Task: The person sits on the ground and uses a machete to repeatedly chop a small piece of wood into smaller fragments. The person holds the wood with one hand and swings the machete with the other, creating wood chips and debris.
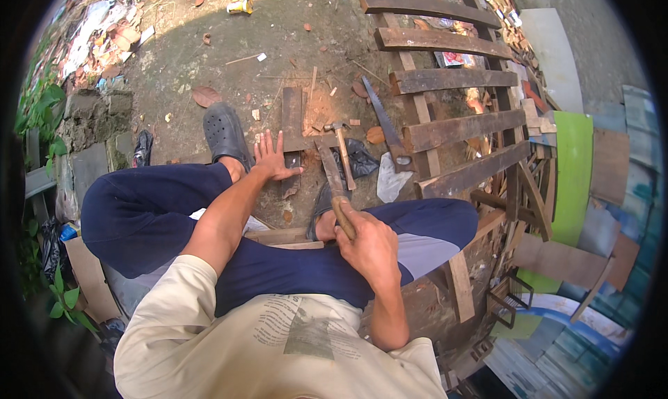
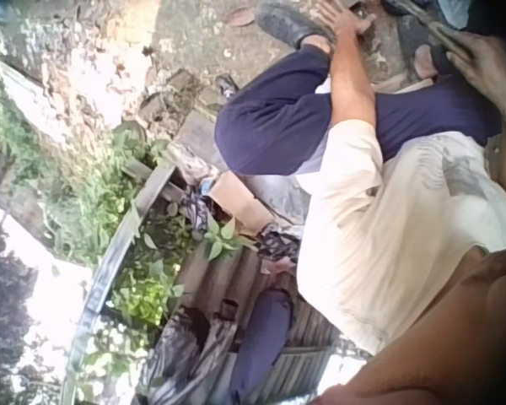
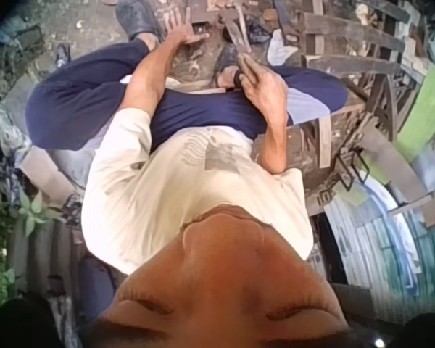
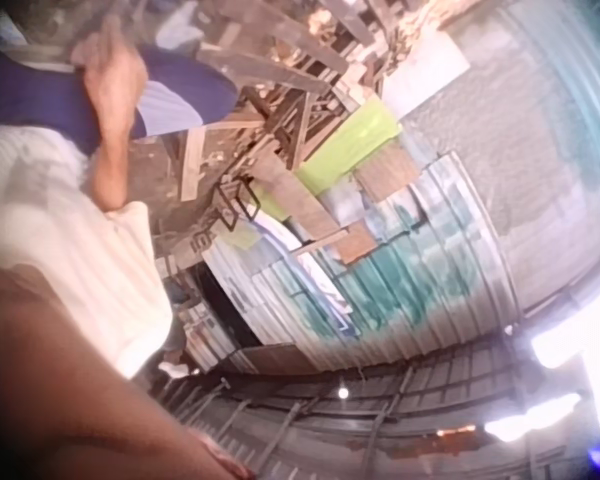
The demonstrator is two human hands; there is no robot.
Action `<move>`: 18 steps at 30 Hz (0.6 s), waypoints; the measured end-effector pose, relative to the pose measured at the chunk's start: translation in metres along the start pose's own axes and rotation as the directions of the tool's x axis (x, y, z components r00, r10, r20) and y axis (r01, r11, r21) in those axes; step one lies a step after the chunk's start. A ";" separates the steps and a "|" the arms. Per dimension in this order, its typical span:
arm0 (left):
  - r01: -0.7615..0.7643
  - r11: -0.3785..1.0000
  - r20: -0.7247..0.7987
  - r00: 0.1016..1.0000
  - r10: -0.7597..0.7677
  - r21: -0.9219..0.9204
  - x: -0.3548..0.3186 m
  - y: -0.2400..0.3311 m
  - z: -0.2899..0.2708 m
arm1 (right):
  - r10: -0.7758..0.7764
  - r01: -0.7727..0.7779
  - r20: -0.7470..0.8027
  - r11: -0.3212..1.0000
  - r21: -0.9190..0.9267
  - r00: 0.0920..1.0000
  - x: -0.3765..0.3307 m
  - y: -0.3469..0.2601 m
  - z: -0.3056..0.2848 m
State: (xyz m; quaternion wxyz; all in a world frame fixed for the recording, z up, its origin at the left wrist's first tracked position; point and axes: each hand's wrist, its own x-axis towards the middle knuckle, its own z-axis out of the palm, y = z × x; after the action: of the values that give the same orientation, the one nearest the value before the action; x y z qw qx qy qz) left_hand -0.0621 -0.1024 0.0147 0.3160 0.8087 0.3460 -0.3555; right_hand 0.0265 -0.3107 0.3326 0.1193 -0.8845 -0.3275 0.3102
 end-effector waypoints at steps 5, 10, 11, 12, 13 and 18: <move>0.030 1.000 0.087 0.996 -0.030 0.002 0.008 0.004 -0.003 | -0.033 0.034 0.012 0.998 -0.059 0.999 0.003 -0.008 -0.002; 0.049 0.999 0.129 0.990 -0.049 0.007 0.015 0.003 -0.001 | -0.049 0.052 0.037 0.996 -0.079 0.998 0.010 -0.009 -0.005; 0.052 0.999 0.134 0.990 -0.053 0.010 0.016 0.004 -0.001 | -0.031 0.034 0.038 0.996 -0.088 0.999 0.013 -0.011 -0.007; 0.055 0.998 0.140 0.989 -0.056 0.013 0.017 0.004 -0.001 | -0.013 0.017 0.040 0.995 -0.096 0.999 0.016 -0.015 -0.009; 0.056 0.998 0.144 0.988 -0.057 0.014 0.018 0.005 -0.001 | 0.005 0.000 0.041 0.994 -0.105 0.999 0.021 -0.020 -0.011; 0.074 0.997 0.172 0.982 -0.076 0.014 0.015 0.005 -0.005 | -0.013 0.012 -0.004 0.992 -0.129 1.000 0.046 -0.037 -0.021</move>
State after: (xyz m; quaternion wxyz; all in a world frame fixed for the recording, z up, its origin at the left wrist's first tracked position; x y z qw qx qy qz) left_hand -0.0489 -0.0963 0.0065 0.3280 0.7625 0.3463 -0.4371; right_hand 0.0480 -0.2526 0.3423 0.0646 -0.8889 -0.3522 0.2857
